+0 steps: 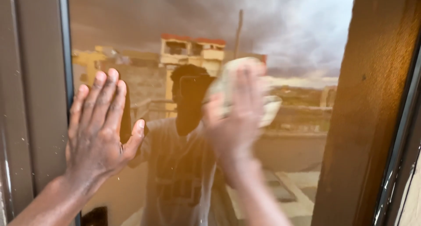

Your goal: Wiping a glass door with a cloth to clean the surface

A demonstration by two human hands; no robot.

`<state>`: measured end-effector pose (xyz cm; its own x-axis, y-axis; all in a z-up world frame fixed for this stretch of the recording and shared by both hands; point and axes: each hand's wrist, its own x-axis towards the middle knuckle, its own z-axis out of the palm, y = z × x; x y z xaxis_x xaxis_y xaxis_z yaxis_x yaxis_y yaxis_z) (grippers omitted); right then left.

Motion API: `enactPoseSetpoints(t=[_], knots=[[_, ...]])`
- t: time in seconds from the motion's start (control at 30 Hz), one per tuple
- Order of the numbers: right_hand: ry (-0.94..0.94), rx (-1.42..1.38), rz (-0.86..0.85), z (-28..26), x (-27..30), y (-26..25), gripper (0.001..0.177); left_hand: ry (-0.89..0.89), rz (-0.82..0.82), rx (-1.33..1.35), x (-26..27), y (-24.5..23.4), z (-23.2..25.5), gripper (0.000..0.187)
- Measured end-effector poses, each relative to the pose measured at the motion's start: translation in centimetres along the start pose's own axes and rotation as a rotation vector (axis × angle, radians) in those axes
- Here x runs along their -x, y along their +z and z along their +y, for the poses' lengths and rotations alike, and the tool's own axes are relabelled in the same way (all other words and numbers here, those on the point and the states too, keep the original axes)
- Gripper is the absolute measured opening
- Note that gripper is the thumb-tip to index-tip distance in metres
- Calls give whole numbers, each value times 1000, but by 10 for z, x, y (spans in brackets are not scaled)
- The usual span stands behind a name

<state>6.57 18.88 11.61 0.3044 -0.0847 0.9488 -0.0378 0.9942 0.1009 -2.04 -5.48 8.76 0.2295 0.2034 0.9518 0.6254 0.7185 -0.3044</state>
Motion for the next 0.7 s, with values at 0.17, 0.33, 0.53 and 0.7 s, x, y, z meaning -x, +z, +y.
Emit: enactPoseSetpoints(t=[0.17,0.33,0.53,0.7], knots=[[-200,-240,-190,-102,31,4,59,-1,31,49,1,1,-3,59],[-509,-394,-358,-73,47,-40,44,-29,23,74,2,5,-2,55],[-586,-366,-511,51,64,-94,55,-51,36,74,5,13,-6,54],[-354,-86,-167,184,85,-136,55,-46,48,89,4,14,-6,53]])
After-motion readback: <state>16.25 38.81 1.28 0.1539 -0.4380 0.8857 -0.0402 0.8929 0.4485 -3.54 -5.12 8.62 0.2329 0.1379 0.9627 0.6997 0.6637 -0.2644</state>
